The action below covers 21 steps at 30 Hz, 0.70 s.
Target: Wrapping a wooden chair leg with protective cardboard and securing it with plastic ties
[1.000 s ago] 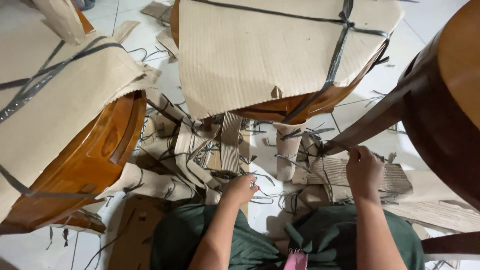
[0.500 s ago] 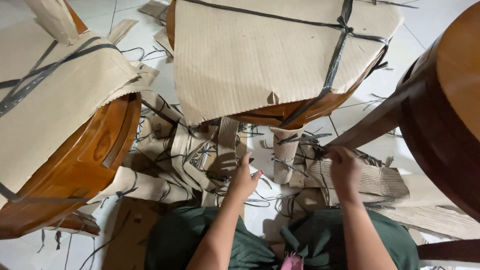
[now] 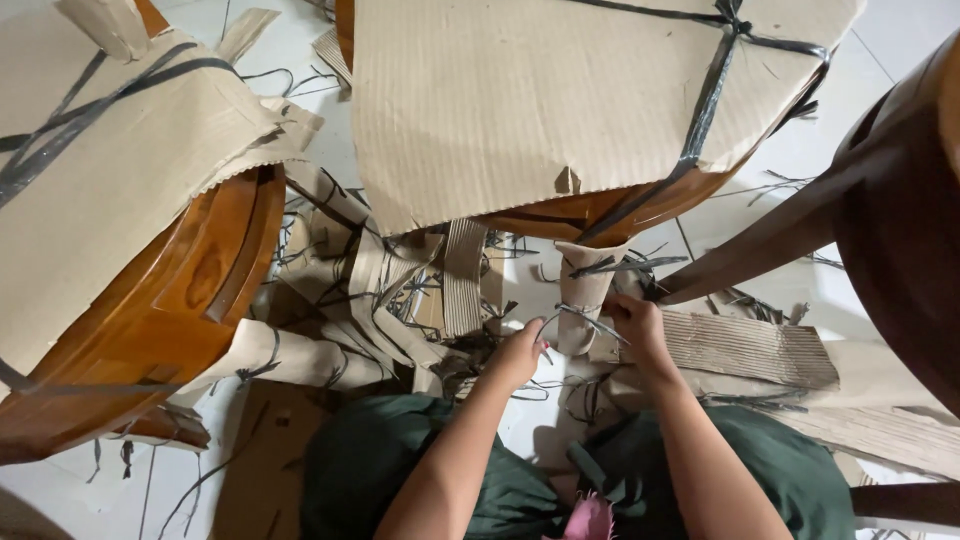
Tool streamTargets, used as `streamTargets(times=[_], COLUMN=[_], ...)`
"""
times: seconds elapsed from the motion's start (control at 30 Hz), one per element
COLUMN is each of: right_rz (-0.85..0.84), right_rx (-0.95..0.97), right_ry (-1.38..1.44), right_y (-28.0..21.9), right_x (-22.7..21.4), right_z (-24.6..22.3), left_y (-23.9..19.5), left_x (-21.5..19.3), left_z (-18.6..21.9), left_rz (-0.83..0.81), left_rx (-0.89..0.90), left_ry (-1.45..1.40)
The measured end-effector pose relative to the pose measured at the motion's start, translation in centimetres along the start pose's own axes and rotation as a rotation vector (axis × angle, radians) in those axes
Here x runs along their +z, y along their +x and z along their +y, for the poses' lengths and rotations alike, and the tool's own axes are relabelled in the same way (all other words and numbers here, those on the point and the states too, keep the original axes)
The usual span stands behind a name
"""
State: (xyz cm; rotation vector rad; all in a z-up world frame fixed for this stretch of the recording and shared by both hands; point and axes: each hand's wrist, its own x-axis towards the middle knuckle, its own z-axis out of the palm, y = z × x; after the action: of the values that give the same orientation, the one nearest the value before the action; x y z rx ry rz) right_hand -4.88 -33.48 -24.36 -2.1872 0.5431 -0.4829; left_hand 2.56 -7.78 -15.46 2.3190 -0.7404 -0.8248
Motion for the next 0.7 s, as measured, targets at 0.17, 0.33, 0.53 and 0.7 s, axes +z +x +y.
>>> streamTargets(times=[0.17, 0.33, 0.53, 0.7], right_rz=[-0.019, -0.046, -0.192, -0.165], right_rx=[-0.008, -0.019, 0.027, 0.095], right_ry=[0.076, 0.078, -0.092, 0.111], right_y=[-0.3, -1.2, -3.8, -5.4], right_x=[-0.6, -2.4, -4.3, -1.0], right_z=[-0.9, -2.6, -6.8, -1.3], left_y=[0.7, 0.6, -0.6, -3.2], left_x=[1.3, 2.2, 4.5, 2.7], left_z=[-0.7, -0.5, -0.7, 2.3], left_rz=[-0.023, 0.011, 0.054, 0.295], left_rx=[-0.020, -0.115, -0.017, 0.435], left_ry=[0.083, 0.056, 0.213, 0.213])
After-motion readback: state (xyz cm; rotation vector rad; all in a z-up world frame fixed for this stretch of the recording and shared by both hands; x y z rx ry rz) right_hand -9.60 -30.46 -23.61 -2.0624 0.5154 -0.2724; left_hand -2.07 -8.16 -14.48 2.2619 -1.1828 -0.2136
